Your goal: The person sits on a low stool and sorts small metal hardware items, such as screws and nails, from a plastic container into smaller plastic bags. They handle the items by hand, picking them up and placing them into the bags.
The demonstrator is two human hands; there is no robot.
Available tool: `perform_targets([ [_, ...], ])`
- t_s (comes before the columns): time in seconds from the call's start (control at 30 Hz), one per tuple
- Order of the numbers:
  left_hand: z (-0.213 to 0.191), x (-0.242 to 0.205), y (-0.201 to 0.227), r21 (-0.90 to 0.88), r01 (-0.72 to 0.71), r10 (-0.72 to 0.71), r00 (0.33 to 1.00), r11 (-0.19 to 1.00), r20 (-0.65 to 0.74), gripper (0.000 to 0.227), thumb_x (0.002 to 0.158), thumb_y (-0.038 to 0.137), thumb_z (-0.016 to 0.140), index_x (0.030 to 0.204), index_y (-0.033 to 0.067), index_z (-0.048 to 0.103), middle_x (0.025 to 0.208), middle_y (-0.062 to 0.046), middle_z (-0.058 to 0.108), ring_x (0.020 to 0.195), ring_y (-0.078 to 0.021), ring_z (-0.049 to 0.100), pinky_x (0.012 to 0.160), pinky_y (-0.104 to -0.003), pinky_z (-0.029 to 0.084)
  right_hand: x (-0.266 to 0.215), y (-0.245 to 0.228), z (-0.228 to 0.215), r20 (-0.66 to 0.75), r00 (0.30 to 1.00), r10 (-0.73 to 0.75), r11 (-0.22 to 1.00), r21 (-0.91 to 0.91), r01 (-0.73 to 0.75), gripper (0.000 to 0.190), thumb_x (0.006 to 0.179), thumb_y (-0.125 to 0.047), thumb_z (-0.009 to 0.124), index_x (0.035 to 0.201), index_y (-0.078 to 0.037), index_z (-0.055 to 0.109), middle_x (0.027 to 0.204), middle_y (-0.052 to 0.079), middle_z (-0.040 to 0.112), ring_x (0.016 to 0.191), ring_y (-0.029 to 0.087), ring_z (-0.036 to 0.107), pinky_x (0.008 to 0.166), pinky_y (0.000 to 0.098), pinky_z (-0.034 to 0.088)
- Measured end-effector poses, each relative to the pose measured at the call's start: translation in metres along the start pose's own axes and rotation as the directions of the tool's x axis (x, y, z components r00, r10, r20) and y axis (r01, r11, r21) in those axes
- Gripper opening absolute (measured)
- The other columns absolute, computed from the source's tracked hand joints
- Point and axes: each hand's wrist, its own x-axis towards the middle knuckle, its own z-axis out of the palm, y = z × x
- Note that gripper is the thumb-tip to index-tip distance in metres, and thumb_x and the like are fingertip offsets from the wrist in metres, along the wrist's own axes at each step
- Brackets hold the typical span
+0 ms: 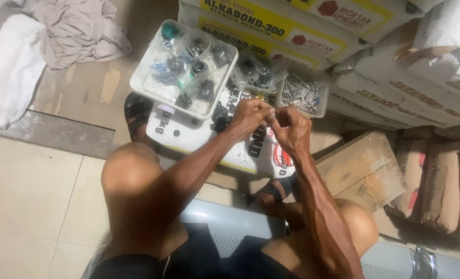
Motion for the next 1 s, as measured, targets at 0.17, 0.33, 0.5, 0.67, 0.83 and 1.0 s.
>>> perform_targets([
  [0.17, -0.012, 0.013, -0.015, 0.059, -0.113, 0.107, 0.990, 0.992, 0.092, 0.015, 0.089, 0.004, 0.072, 0.102, -0.0041, 0.073, 0.076, -0.016, 0.073, 0.063, -0.0145, 0.070, 0.056, -0.026, 0.062, -0.001, -0.001, 0.001, -0.012, 0.998, -0.068, 0.998, 0.012, 0.068, 0.015, 0.080, -0.008, 0.084, 0.092, -0.011, 0.075, 0.059, 0.006, 0.064, 0.053, 0.021, 0.062, 0.054, 0.0326, 0.049],
  [0.33, -0.010, 0.042, -0.071, 0.436, -0.441, 0.409, 0.896, 0.784, 0.172, 0.009, 0.091, 0.006, 0.065, 0.084, 0.0055, 0.070, 0.067, -0.017, 0.070, 0.062, -0.0319, 0.072, 0.053, -0.038, 0.054, -0.002, -0.009, -0.001, 0.028, 0.992, -0.125, 0.992, -0.010, 0.126, 0.019, 0.076, -0.003, 0.081, 0.092, -0.010, 0.072, 0.061, 0.008, 0.066, 0.053, 0.025, 0.065, 0.053, 0.0354, 0.050],
  [0.5, -0.020, 0.033, -0.087, 0.513, -0.404, 0.348, 0.915, 0.757, 0.207, 0.016, 0.093, 0.014, 0.055, 0.085, 0.0027, 0.063, 0.074, -0.026, 0.069, 0.073, -0.0453, 0.071, 0.059, -0.049, 0.054, -0.017, 0.009, -0.005, 0.276, 0.960, 0.048, 0.998, 0.029, -0.058, 0.009, 0.081, -0.005, 0.072, 0.089, -0.008, 0.070, 0.060, 0.009, 0.063, 0.055, 0.022, 0.059, 0.057, 0.0360, 0.049],
  [0.67, -0.037, 0.032, -0.091, 0.722, -0.273, 0.281, 0.953, 0.636, 0.113, 0.018, 0.092, 0.007, 0.053, 0.094, -0.0072, 0.065, 0.078, -0.031, 0.068, 0.078, -0.0483, 0.073, 0.060, -0.054, 0.058, -0.027, -0.001, -0.008, 0.427, 0.888, 0.168, 0.985, -0.050, -0.162, 0.013, 0.079, -0.009, 0.077, 0.090, -0.011, 0.071, 0.061, 0.008, 0.063, 0.058, 0.024, 0.062, 0.061, 0.0390, 0.051],
  [0.83, -0.031, 0.041, -0.107, 0.793, -0.193, 0.215, 0.973, 0.578, 0.080, 0.024, 0.094, 0.009, 0.052, 0.101, -0.0079, 0.067, 0.086, -0.029, 0.071, 0.083, -0.0473, 0.074, 0.063, -0.053, 0.060, -0.048, 0.056, 0.011, 0.379, 0.885, 0.272, 0.888, -0.453, -0.079, 0.014, 0.084, -0.013, 0.066, 0.097, -0.015, 0.073, 0.078, 0.013, 0.072, 0.083, 0.038, 0.072, 0.080, 0.0510, 0.056],
  [1.0, -0.033, 0.044, -0.104, 0.775, -0.156, 0.185, 0.981, 0.613, 0.051, 0.013, 0.086, 0.005, 0.065, 0.093, -0.0043, 0.071, 0.080, -0.024, 0.070, 0.079, -0.0441, 0.075, 0.063, -0.048, 0.062, -0.040, 0.063, 0.009, 0.447, 0.806, 0.389, 0.835, -0.540, -0.103, 0.038, 0.081, -0.011, 0.073, 0.118, -0.020, 0.071, 0.102, 0.015, 0.076, 0.101, 0.042, 0.072, 0.094, 0.0579, 0.057],
])
